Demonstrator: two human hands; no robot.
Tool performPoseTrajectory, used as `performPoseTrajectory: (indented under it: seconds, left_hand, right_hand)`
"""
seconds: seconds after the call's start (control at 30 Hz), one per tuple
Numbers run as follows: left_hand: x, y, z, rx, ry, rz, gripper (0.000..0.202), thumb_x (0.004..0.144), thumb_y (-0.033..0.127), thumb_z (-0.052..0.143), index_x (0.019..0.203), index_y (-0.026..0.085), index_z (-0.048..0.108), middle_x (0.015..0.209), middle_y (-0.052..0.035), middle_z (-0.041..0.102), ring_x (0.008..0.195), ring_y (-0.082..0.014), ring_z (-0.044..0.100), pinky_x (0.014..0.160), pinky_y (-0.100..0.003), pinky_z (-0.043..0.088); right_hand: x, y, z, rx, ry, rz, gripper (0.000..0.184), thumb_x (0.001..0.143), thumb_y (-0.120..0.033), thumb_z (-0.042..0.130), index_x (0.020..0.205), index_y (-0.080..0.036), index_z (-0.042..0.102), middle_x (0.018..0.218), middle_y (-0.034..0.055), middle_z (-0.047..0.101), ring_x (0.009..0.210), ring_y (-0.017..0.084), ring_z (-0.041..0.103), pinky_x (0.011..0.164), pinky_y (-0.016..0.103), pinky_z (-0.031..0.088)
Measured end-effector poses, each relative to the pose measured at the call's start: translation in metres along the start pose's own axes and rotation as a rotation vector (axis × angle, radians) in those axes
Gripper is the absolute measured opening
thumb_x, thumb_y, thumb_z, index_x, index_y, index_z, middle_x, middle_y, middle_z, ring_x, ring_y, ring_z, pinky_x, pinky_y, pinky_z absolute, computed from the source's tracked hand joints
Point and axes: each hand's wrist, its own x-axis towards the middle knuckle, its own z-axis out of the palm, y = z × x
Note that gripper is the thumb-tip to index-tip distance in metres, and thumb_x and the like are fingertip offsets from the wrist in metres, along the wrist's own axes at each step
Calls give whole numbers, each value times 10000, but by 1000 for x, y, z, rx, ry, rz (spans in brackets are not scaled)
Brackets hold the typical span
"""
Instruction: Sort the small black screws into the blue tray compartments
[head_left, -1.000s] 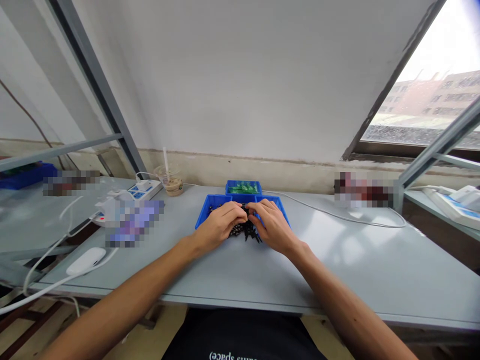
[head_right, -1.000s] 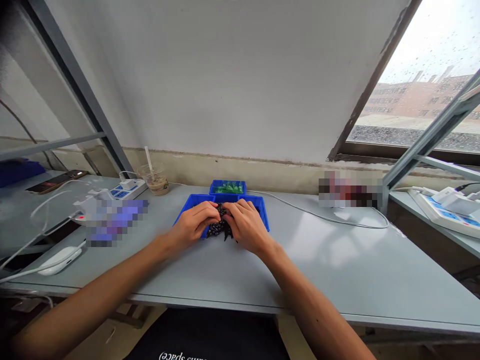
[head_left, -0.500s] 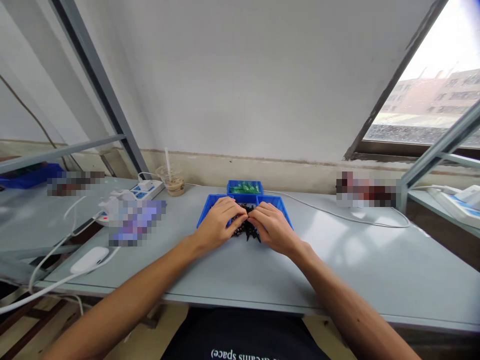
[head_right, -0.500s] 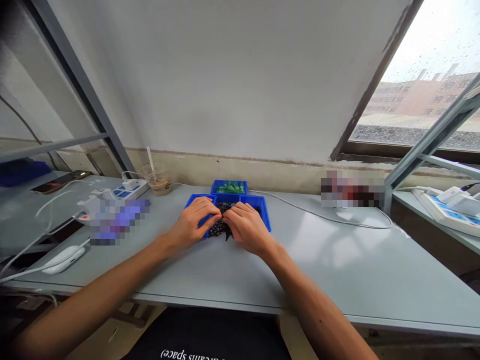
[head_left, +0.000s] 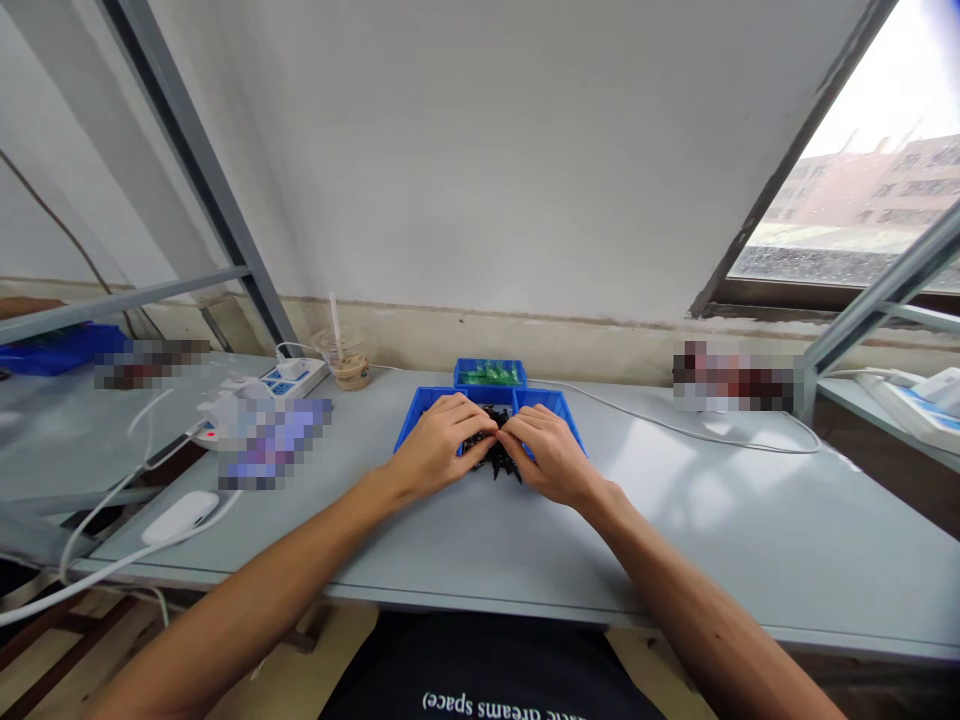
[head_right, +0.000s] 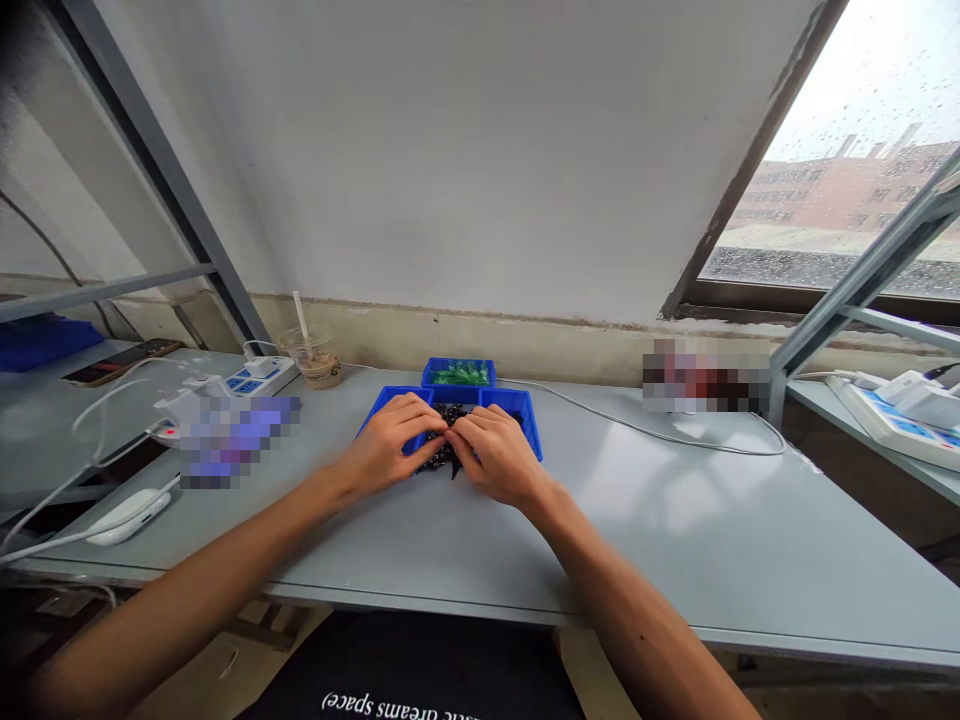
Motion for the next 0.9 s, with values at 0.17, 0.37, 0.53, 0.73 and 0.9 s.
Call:
performPoseTrajectory:
  seconds: [0.17, 0.37, 0.53, 0.73, 0.9]
  left_hand:
    - [0, 3, 0, 11, 23, -20, 45, 946, 207, 608, 960, 184, 644, 870, -27, 704, 861, -190, 606, 847, -356, 456]
    - [-1, 2, 1, -43, 104, -2, 63, 916, 165, 611, 962, 185, 648, 872, -16, 713, 874, -175, 639, 871, -338, 481]
    - [-1, 2, 2, -38, 121, -1, 89, 955, 204, 601, 1001, 188, 676, 909, -31, 740, 909, -181, 670, 901, -355, 501]
    - [0, 1, 1, -5, 148, -41, 113, 992, 243, 597, 1034, 189, 688, 941, -37, 749, 905, -182, 676, 906, -362, 496]
    - [-1, 1, 2, 0, 132, -53, 126, 999, 254, 584, 999, 177, 684, 907, -39, 739, 878, -187, 658, 897, -371, 481]
  right_hand:
    - [-2, 0, 2, 46, -27, 18, 325, 1086, -310, 426, 820, -197, 575, 760, 28, 646, 703, 160, 528, 719, 324, 346]
    - [-1, -1, 1, 92, -24, 30, 190, 1083, -295, 442, 1027, -195, 593, 923, 49, 710, 794, 172, 600, 750, 321, 380]
    - [0, 1, 2, 44, -22, 22, 266, 1091, -265, 389, 968, -196, 613, 862, 46, 693, 761, 171, 596, 721, 322, 386]
    - [-1, 2, 2, 36, 65, 67, 220, 1077, -271, 439, 1026, -212, 644, 893, 47, 707, 810, 179, 620, 763, 327, 424]
    - [-2, 2, 2, 29, 162, 66, 196, 1066, -288, 475, 1049, -219, 658, 892, 48, 707, 794, 181, 619, 750, 323, 442]
